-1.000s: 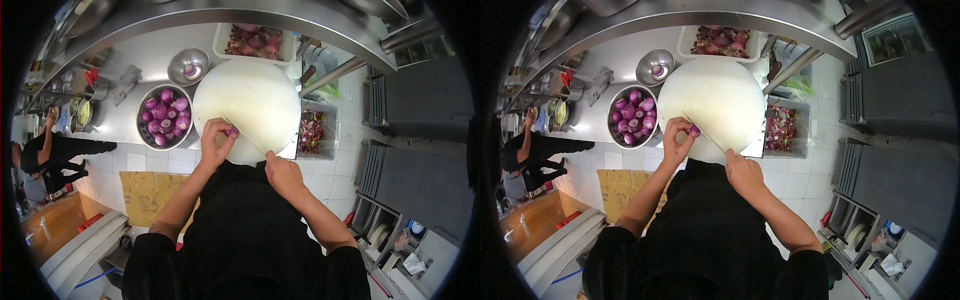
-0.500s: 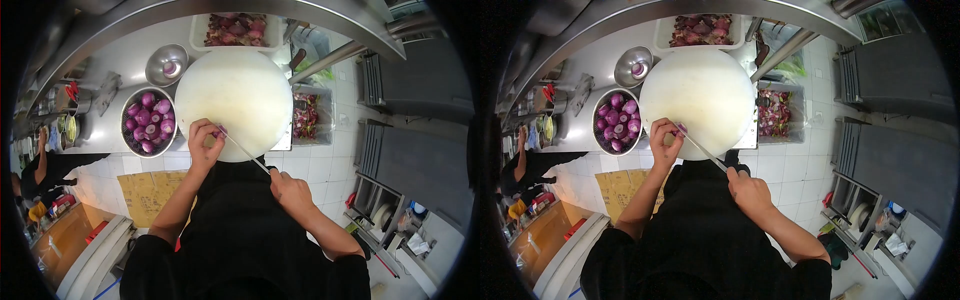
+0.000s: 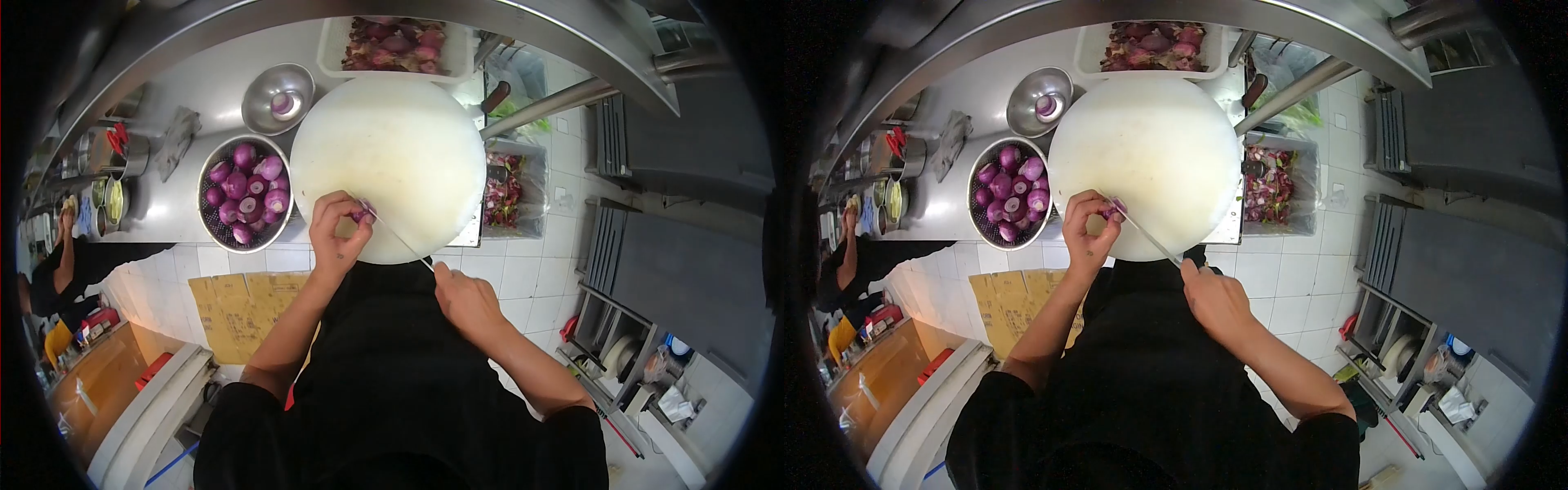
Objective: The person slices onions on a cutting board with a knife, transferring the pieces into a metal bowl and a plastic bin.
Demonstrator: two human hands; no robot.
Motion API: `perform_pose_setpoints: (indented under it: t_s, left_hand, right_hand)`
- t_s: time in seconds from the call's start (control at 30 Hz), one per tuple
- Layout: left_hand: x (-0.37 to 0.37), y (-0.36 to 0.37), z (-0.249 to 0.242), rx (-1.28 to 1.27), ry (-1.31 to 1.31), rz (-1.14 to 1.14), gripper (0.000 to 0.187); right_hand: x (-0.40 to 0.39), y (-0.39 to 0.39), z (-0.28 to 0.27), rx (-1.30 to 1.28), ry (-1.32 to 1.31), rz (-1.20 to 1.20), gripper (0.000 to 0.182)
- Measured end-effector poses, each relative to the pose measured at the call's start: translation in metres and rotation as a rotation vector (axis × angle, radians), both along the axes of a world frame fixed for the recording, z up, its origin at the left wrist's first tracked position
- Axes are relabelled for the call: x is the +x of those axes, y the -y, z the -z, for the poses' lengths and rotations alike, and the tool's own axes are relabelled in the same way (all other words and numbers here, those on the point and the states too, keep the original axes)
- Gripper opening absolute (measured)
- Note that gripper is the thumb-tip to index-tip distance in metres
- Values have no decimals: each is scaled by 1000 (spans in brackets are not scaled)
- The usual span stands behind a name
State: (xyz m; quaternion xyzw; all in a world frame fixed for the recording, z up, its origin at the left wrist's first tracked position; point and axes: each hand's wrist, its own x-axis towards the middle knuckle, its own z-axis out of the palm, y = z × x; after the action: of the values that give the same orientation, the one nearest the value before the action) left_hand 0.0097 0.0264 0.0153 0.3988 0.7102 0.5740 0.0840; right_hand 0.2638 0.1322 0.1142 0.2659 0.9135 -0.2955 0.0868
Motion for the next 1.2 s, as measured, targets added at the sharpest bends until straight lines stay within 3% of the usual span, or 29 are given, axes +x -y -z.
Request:
perform_pose_setpoints:
  t_s: [0.33, 0.5, 0.6, 0.77, 1.2]
  left_hand:
    - [1, 2, 0, -91, -32, 32, 30]
    - [2, 4, 4, -19, 104, 26, 33]
    - [0, 5, 4, -36, 11, 53, 35]
    - [2, 2, 7, 58, 92, 34, 34]
    - [0, 5, 8, 30, 51, 33, 29]
  right_hand:
    - [-20, -6, 32, -21, -32, 11, 14]
    - [-8, 0, 15, -6, -53, 35, 15]
    - [4, 4, -1, 42, -28, 25, 15]
    - [19, 7, -24, 43, -3, 25, 15]
    - [21, 7, -33, -5, 33, 18, 11]
